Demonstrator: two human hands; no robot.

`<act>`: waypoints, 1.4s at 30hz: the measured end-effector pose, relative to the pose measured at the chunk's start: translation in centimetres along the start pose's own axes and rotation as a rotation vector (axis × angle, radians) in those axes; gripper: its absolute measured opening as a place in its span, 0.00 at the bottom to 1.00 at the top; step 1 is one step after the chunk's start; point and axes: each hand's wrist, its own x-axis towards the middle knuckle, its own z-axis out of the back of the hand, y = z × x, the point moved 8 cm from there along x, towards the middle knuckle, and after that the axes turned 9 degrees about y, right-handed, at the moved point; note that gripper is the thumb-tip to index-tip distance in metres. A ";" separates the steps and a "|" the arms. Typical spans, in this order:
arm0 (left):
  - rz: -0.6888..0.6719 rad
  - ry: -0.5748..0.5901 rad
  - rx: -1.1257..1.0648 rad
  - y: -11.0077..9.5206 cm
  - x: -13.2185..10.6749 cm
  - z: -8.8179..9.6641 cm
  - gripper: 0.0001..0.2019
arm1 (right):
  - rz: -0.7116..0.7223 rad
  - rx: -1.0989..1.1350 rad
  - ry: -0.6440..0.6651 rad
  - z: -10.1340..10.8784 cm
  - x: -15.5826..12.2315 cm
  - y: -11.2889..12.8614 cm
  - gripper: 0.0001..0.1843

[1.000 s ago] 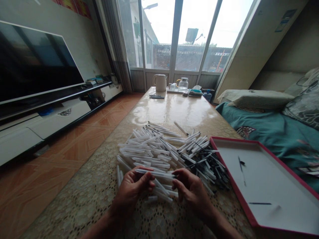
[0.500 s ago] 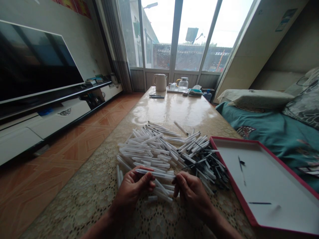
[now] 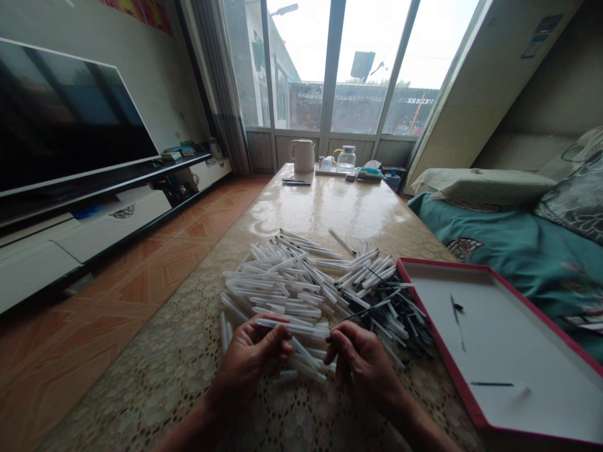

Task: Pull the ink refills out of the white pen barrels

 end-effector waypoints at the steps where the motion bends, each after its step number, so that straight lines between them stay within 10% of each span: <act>1: -0.005 -0.007 -0.008 0.0 0.1 0.2 0.15 | 0.012 0.019 -0.009 0.1 -0.1 0.3 0.18; 14: -0.011 -0.045 -0.037 -0.3 -0.1 0.9 0.15 | 0.035 -0.107 -0.120 1.8 -0.2 1.7 0.14; 23: -0.051 -0.086 0.147 -2.8 -0.5 1.7 0.14 | 0.122 -0.699 -0.790 11.6 -3.5 6.4 0.14; 29: 0.053 0.075 0.596 -3.1 -0.4 1.0 0.13 | 0.193 -1.034 -0.969 13.5 -3.7 6.3 0.17; 42: -0.465 -0.090 1.363 -6.4 -1.4 0.0 0.08 | 0.342 -1.010 -0.589 6.8 -1.5 7.3 0.12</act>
